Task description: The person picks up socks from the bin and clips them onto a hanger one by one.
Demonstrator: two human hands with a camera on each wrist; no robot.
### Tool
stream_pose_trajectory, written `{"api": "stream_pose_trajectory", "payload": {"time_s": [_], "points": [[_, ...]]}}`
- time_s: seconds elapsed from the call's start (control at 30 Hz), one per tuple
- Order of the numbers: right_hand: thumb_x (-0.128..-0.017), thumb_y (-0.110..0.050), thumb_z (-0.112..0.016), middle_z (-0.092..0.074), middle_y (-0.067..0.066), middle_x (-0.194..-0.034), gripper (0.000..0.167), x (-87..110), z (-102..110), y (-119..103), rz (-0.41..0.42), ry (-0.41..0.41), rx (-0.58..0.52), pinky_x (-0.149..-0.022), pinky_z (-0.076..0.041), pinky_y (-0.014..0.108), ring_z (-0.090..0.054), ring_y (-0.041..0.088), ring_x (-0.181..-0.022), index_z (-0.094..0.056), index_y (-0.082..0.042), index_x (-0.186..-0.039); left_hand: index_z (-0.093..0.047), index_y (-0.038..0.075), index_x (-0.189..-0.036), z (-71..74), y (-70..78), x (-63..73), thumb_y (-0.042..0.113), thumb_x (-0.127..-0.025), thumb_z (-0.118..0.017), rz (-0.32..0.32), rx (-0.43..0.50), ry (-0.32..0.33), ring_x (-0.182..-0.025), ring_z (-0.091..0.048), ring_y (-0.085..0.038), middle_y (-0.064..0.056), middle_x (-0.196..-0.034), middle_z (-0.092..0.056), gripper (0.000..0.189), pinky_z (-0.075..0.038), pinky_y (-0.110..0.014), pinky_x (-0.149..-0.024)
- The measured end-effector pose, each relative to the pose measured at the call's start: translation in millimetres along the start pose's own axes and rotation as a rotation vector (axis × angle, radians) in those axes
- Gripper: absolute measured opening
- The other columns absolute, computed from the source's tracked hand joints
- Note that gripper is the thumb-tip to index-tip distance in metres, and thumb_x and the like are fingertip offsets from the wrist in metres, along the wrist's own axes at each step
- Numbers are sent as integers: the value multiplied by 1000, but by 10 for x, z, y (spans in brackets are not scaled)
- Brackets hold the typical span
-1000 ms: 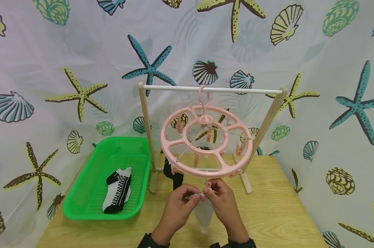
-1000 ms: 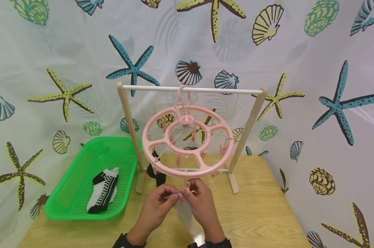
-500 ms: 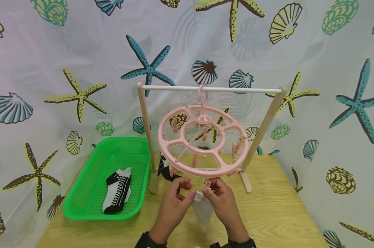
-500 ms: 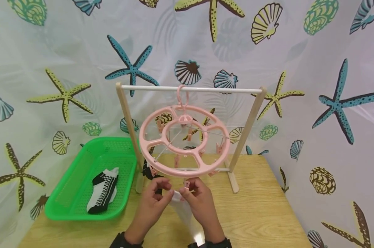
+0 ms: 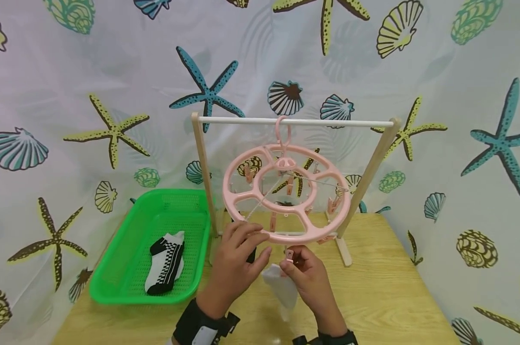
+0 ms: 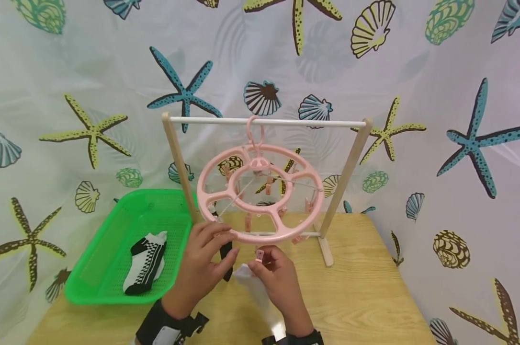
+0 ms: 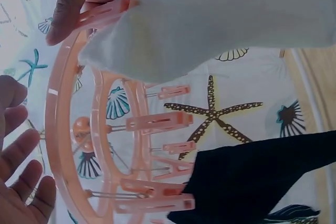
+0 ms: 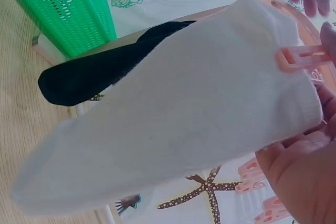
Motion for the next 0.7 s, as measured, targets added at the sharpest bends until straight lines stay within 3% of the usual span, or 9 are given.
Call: {"api": "stream_pose_trajectory", "payload": {"time_s": [0.13, 0.23, 0.47, 0.7], "points": [[-92, 3, -66, -57, 6, -91, 12, 7, 3, -4, -2, -4, -12, -66, -57, 34, -64, 15, -76, -59, 4, -102, -75, 11, -112, -111, 22, -86, 28, -89, -76, 27, -108, -125, -114, -52, -30, -7, -121, -65, 29, -44, -44, -97], [-92, 3, -65, -57, 6, -91, 13, 8, -2, 9, -4, -12, -23, -67, -57, 33, -63, 14, -77, -58, 5, -103, -75, 12, -112, -164, 4, -108, 30, -90, -75, 67, -151, -175, -112, -51, -28, -6, -117, -65, 28, -43, -43, -96], [-91, 6, -65, -57, 6, -91, 13, 0, 17, 8, 14, -1, -15, -66, -57, 32, -64, 14, -78, -59, 6, -103, -77, 12, -107, -162, -5, -113, 25, -89, -77, 82, -163, -164, -106, -52, -26, -4, -106, -60, 23, -47, -42, -87], [-92, 1, -67, -59, 12, -93, 19, -8, 50, 27, 1, 37, -10, -68, -56, 31, -64, 15, -78, -63, 5, -110, -74, 10, -102, -138, -2, -123, 24, -88, -78, 43, -177, -143, -106, -56, -26, -3, -104, -67, 21, -47, -41, -91]]}}
Point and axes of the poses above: each hand's wrist, its own x-axis away from the middle knuckle, its own z-axis out of the back of the hand, y = z × x, the point moved 7 cm from there along -x, towards the middle knuckle
